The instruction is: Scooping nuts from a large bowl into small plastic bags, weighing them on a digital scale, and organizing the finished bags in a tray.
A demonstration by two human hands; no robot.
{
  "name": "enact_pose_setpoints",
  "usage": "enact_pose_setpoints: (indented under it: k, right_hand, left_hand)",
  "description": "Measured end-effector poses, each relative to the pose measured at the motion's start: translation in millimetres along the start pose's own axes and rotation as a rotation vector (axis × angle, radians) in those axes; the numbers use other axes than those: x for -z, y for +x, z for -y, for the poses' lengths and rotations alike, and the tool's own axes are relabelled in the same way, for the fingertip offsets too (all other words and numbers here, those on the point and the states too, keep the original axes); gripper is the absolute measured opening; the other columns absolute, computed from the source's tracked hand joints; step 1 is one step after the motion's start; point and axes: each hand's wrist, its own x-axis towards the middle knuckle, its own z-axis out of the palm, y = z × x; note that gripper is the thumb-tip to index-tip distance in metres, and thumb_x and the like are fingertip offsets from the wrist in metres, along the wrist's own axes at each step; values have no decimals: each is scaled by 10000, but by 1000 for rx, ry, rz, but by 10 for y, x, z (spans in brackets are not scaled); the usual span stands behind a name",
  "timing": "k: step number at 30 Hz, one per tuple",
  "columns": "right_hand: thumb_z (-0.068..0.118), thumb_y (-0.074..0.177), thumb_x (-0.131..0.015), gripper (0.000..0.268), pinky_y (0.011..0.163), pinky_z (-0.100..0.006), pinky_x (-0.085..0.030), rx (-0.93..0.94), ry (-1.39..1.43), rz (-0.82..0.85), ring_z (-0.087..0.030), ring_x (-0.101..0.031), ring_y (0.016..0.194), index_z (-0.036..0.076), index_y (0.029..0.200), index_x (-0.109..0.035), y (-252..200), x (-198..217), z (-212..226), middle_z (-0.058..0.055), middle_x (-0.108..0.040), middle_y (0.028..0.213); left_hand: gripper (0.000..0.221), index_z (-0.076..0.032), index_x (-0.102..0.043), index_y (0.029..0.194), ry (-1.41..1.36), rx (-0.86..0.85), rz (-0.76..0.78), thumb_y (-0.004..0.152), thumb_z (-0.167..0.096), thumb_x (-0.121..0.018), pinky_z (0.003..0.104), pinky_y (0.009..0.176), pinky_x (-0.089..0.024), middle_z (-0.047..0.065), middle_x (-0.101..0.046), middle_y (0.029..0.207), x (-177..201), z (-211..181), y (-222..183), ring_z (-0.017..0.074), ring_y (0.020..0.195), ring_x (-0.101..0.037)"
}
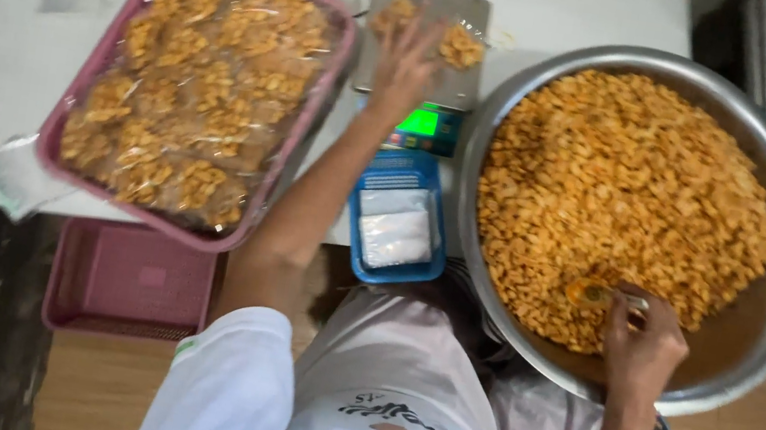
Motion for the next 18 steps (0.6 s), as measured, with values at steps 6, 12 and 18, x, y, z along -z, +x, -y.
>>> enact_pose_setpoints:
  k: [6,12,18]
  right_hand:
    - [64,1108,-797,69,806,-353,-540,-83,-142,44,-245,-729,925,75,1168,-829,-152,-82,-337,-81,-782,1056]
    - [27,1124,-784,85,840,-381,-556,-73,-110,-3,-267,-720,888,27,1184,-843,-180,-109,-351,-122,-770,1025]
    - [-4,1159,-802,75,823,-384,-553,-114,-78,17,-251,-704,902,-24,1218,-844,-147,-73,-238,-143,-772,1052]
  left_hand:
    - [61,-127,-698,886,-814,463,-168,883,-175,-660,334,863,-505,25,-745,935,986,154,307,217,915,-703]
    - [155,-284,-686,836,-518,1017,-104,743,-305,-808,324,642,-533,-78,-757,798,2303,1249,-131,137,748,-736]
    - [346,-36,-648,1073,438,853,-159,773,135,-672,227,302,-431,29,-672,641,2710,1813,-1017,140,501,-580]
